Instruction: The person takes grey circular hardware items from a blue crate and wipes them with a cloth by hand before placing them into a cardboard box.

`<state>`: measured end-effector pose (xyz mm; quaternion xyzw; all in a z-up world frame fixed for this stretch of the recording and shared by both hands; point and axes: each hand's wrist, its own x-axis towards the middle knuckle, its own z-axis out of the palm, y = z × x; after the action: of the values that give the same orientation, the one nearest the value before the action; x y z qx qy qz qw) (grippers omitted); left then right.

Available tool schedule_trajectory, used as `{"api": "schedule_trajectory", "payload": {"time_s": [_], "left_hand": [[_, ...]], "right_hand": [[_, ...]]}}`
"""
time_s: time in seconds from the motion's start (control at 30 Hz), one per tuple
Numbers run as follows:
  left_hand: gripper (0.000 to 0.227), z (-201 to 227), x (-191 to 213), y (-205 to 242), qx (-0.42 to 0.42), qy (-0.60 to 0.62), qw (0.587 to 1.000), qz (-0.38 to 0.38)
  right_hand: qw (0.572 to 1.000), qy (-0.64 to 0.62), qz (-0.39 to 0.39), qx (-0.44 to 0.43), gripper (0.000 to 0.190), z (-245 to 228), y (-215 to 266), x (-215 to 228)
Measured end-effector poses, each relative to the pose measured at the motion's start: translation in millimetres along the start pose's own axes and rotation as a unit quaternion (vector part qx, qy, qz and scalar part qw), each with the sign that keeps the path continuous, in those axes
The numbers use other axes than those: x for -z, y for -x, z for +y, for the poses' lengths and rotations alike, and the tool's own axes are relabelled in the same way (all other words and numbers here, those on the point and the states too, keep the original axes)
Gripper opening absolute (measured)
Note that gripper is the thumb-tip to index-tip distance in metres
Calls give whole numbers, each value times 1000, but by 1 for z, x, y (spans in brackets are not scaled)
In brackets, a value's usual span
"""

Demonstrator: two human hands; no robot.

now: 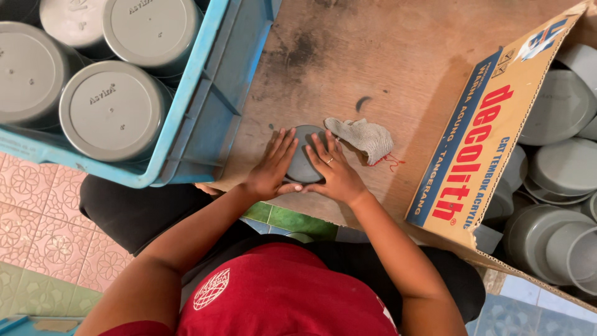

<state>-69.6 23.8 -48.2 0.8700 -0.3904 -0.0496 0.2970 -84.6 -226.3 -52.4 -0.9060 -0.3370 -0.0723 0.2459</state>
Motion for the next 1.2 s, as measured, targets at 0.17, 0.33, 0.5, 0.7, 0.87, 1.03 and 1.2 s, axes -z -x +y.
{"api": "schedule_trajectory", "payload": {"time_s": [0.17, 0.33, 0.5, 0.7, 0.87, 1.03, 1.2], "left_hand": [[134, 13, 24, -16, 39, -122, 991, -37], [156, 17, 47, -38, 69, -180, 980, -55], [166, 11, 43, -42, 74, -170, 979, -85], [157, 8, 42, -42, 82, -123, 985, -95], [152, 10, 45, -44, 92, -89, 985, -113], [149, 11, 48, -44, 99, -66, 986, -116], [148, 15, 56, -47, 113, -53, 981, -149]], "right_hand": [[990, 71, -106, -58, 149, -7, -22, 43], [959, 75, -247, -119, 166, -5, -50, 69], [948, 2, -288, -133, 177, 2, -55, 66], [955, -66, -257, -133, 178, 5, -51, 59], [959, -84, -237, -131, 173, 7, -49, 54], [960, -91, -229, -135, 170, 11, -47, 49], [958, -100, -230, -141, 165, 11, -46, 50]]}}
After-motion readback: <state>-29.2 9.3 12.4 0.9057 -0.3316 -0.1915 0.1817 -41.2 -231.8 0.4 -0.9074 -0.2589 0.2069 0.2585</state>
